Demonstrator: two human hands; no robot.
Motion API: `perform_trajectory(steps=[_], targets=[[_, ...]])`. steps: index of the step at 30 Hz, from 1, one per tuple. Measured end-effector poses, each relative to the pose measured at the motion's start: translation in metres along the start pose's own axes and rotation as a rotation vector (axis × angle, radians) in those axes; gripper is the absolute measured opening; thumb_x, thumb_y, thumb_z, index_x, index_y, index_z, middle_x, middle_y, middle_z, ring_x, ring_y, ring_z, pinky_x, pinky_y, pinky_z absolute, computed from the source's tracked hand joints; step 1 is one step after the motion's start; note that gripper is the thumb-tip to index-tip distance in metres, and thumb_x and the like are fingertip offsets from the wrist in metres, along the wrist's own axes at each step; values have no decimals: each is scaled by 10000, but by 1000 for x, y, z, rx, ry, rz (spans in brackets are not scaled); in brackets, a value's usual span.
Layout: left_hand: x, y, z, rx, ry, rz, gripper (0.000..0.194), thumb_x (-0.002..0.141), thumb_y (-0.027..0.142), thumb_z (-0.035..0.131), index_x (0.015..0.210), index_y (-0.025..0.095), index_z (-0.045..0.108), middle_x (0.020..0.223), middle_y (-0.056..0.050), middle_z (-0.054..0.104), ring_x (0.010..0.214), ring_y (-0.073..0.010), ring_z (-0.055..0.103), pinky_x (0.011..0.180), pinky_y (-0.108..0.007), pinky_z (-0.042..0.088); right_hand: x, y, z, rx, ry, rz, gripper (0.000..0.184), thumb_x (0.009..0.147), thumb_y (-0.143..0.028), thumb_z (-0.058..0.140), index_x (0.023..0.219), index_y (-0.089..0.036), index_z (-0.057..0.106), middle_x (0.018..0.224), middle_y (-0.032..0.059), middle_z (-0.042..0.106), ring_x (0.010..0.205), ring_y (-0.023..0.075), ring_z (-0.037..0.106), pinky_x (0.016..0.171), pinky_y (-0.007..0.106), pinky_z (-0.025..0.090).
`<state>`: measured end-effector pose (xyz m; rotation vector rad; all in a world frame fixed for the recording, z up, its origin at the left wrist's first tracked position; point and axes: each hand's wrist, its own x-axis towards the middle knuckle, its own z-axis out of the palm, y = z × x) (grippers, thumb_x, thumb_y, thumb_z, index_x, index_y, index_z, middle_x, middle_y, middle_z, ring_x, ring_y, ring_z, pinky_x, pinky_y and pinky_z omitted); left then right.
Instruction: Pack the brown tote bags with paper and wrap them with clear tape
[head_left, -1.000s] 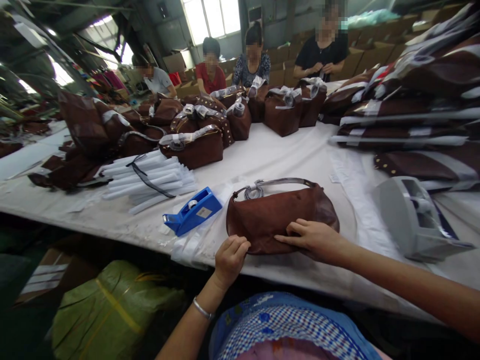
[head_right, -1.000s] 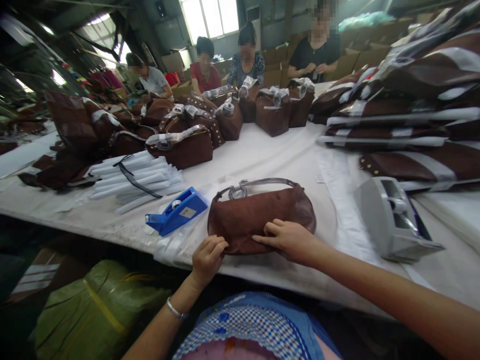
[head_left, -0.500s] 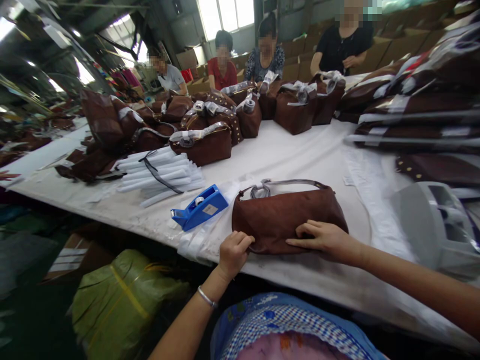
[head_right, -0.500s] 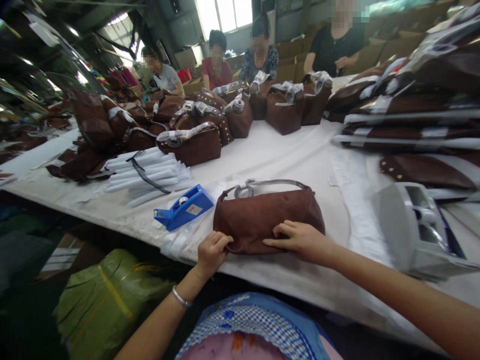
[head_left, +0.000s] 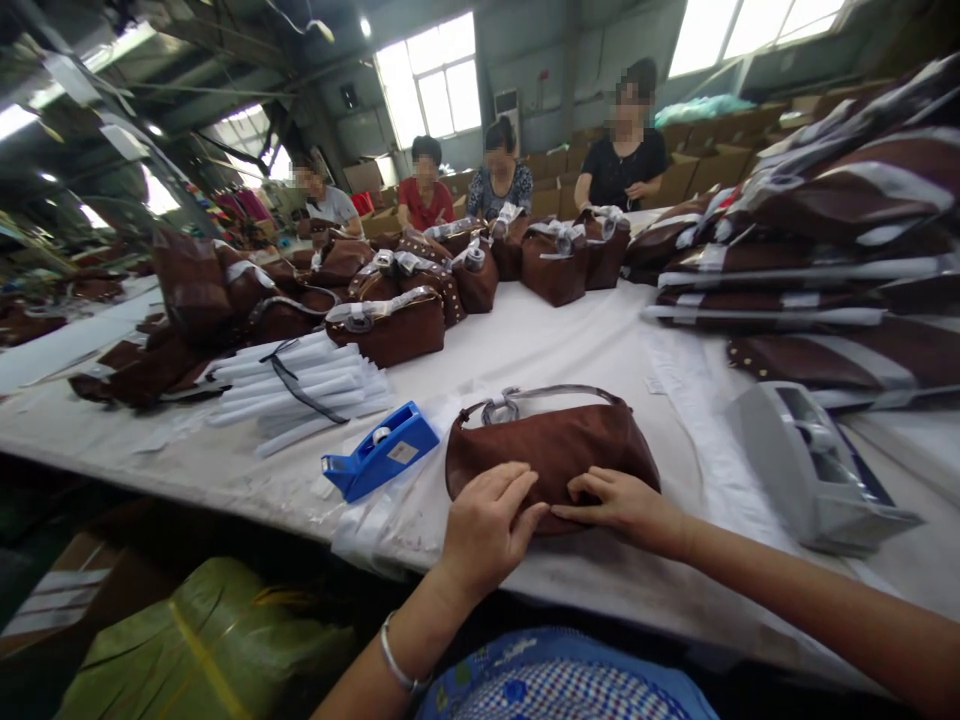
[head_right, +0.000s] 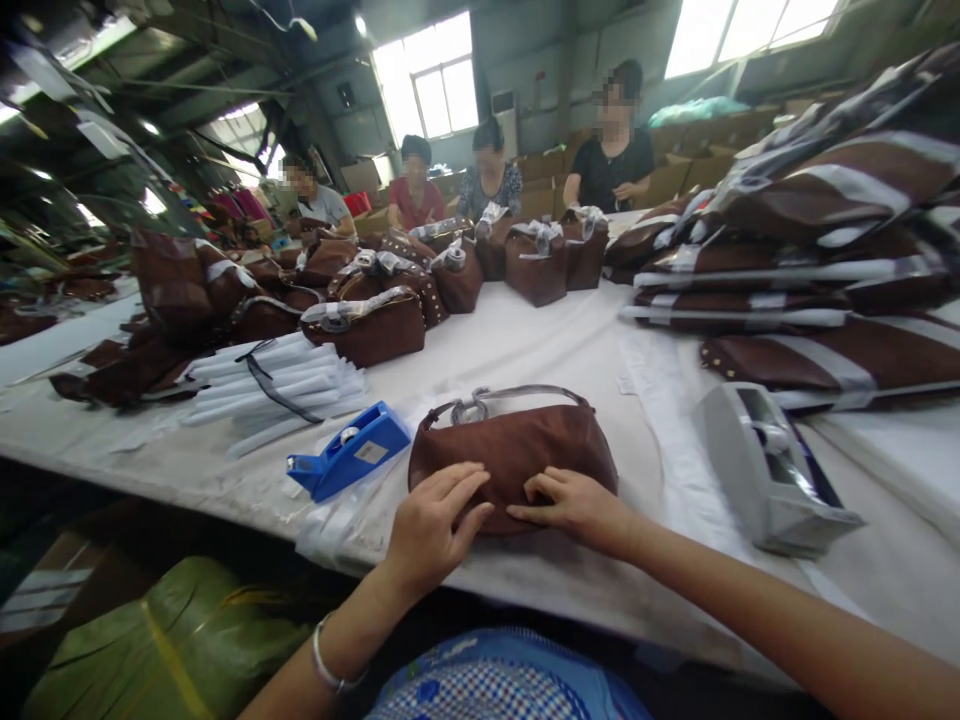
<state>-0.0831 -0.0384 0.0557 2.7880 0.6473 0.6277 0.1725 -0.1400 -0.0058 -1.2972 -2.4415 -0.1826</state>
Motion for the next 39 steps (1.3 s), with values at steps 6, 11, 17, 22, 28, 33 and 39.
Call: perform_trajectory(steps=[6,11,17,22,28,33,39], targets=[[-1,-17,79,222,169,-41,668,908,545,597,1506,345,375,1637,-100,225,1496,-365,218,1175,-654,200,-16,-8,21,-90,123,11,477,995,-159,473,1423,-367,516,1051,40,637,784,153,528,716,289,480],[-15,-27,93,217,205,-24,722,866,590,634,1502,360,383,1647,-107,186,1501,-369,202,1184,-646,170,-12,-14,19,56,138,61,426,938,-238,507,1347,-311,600,1062,71,639,798,178,563,706,335,498],[5,-26,79,199,96,-105,713,917,517,591,1541,332,298,1645,-117,188,1510,-344,182,1161,-640,254,33,-21,-50,51,185,161,487,954,-384,527,1415,-227,525,1246,109,663,1155,258,594,1034,468,450],[12,-23,83,225,114,-121,780,867,497,663,1539,318,309,1646,-118,182,1497,-377,209,1146,-665,265,37,-2,-4,-283,227,617,706,968,-471,502,1563,-167,275,1592,182,312,1469,382,252,1151,637,254],[6,-28,86,222,130,-121,856,840,575,667,1549,279,290,1647,-127,173,1503,-366,195,1168,-633,251,22,22,45,-293,132,723,753,961,-492,536,1579,-202,217,1651,132,153,1513,343,121,1191,600,212],[-12,-35,87,283,154,-230,915,848,568,662,1564,187,238,1633,-170,197,1505,-367,183,1174,-632,224,29,16,28,-289,140,703,751,974,-484,513,1586,-200,182,1646,141,173,1508,348,146,1183,610,224],[-15,-37,89,258,120,-270,927,854,627,614,1563,167,234,1626,-170,219,1493,-355,228,1173,-612,245,76,-17,-5,-216,225,429,815,978,-578,416,1595,-139,114,1625,177,215,1497,393,160,1180,662,167]])
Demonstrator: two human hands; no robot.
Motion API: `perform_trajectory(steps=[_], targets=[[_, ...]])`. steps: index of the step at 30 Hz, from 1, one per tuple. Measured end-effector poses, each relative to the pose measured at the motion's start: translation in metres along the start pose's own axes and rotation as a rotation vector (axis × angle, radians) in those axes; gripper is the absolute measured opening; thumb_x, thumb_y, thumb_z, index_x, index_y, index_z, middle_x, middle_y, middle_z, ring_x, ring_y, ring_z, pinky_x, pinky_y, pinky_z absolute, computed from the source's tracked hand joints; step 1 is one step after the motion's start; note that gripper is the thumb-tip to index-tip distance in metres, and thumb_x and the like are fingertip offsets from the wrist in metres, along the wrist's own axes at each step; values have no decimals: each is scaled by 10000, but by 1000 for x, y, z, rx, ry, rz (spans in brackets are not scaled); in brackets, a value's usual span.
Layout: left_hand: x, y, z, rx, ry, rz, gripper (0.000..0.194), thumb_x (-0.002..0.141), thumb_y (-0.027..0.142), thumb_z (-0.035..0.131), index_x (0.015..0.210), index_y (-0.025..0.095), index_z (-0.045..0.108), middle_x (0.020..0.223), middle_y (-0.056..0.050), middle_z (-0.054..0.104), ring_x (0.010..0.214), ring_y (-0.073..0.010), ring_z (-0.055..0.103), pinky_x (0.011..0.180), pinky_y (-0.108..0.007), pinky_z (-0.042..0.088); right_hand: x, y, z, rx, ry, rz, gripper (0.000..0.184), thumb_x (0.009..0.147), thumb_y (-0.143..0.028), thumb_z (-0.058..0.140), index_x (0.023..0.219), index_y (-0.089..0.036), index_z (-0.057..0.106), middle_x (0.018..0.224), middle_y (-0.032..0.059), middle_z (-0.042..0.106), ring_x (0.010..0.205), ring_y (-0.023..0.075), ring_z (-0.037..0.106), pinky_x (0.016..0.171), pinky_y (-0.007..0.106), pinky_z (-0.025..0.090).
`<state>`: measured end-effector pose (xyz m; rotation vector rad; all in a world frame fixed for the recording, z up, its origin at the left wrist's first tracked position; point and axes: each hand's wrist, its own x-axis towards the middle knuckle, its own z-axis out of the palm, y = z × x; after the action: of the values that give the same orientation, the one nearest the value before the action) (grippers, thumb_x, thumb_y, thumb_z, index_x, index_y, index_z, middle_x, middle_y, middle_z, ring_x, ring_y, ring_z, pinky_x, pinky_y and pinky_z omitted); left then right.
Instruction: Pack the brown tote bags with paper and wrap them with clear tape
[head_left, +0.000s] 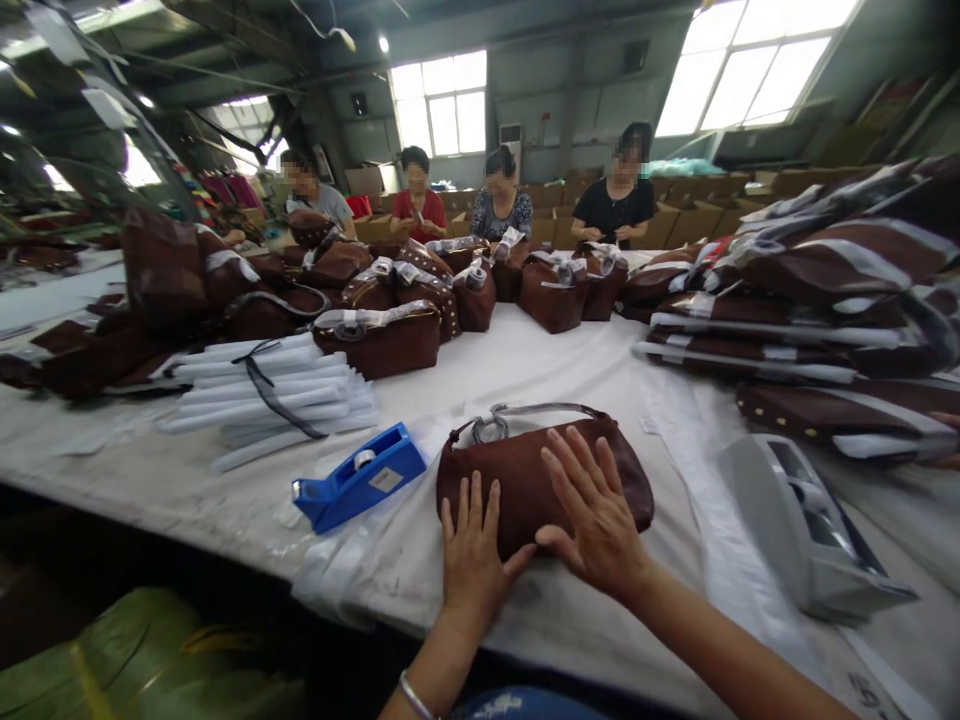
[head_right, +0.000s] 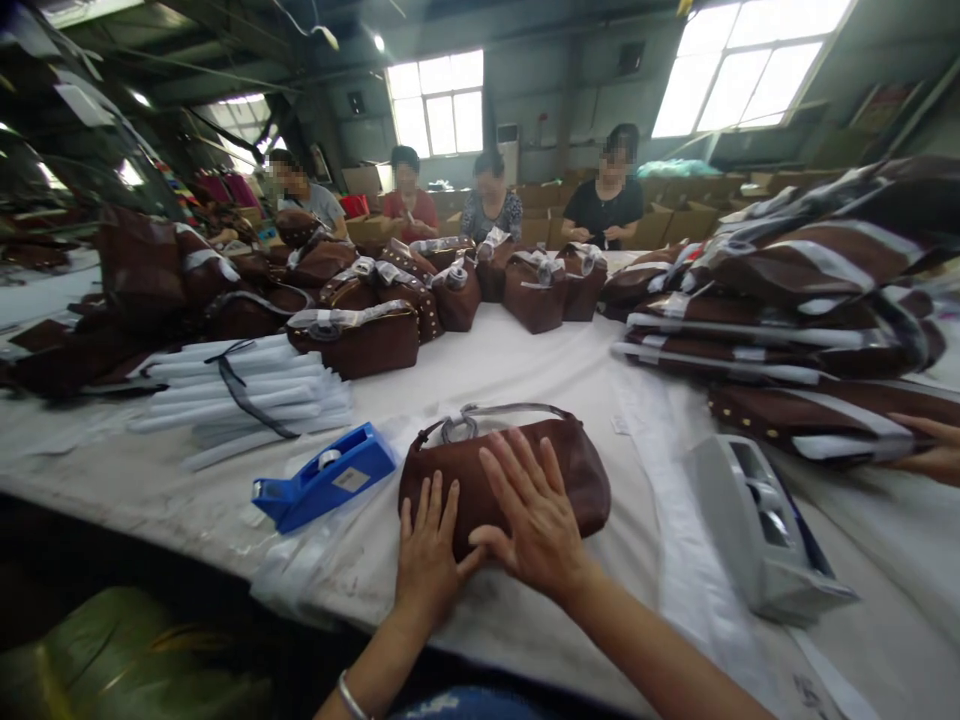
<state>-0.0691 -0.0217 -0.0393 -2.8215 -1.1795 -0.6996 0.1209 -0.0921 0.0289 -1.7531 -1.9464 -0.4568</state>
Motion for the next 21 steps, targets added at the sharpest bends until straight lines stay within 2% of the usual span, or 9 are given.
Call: perform_trajectory(steps=[2,6,8,12,16,19,21], targets=[[1,0,0,-2,3,-2,923,853,636,605,1560,165,246,1623,-168,231,1492,-354,233,1174,-607,247,4,-7,13,16,-25,-83,792,984,-533,437,1595,-149,112,1612,163,264,1492,366,204,1188,629,195],[1,-1,3,6,20,4,912,859,638,587,1558,158,251,1624,-157,240,1491,-345,237,1179,-592,250,5,-2,43,-8,-159,-70,749,989,-387,489,1594,-165,106,1602,137,303,1489,301,243,1184,543,281],[1,-2,6,8,28,3,922,858,648,579,1557,146,249,1621,-161,245,1489,-344,243,1178,-589,254,11,-4,40,1,-168,-69,757,988,-407,494,1593,-161,112,1609,138,282,1495,308,220,1189,549,272],[-2,-3,11,12,53,3,902,864,628,575,1553,141,257,1617,-163,256,1492,-341,238,1188,-591,231,21,-15,29,24,-80,-103,736,994,-406,455,1594,-150,112,1617,145,246,1499,333,196,1203,591,213],[-3,-3,11,36,52,10,893,864,601,587,1553,138,257,1622,-159,246,1497,-344,220,1184,-597,236,20,-13,52,4,-116,-113,675,987,-238,420,1589,-150,128,1582,128,341,1478,279,278,1184,530,304],[-4,-3,13,42,56,19,905,862,617,580,1548,118,264,1618,-164,253,1495,-344,223,1179,-594,251,22,-10,63,0,-172,-103,643,990,-257,444,1577,-152,203,1591,119,324,1486,286,252,1192,533,293],[-4,-3,15,39,61,13,912,864,622,573,1550,112,256,1618,-170,250,1495,-347,219,1180,-598,244,22,-12,61,-5,-149,-73,631,999,-287,451,1572,-150,225,1608,118,284,1498,290,212,1206,540,266]])
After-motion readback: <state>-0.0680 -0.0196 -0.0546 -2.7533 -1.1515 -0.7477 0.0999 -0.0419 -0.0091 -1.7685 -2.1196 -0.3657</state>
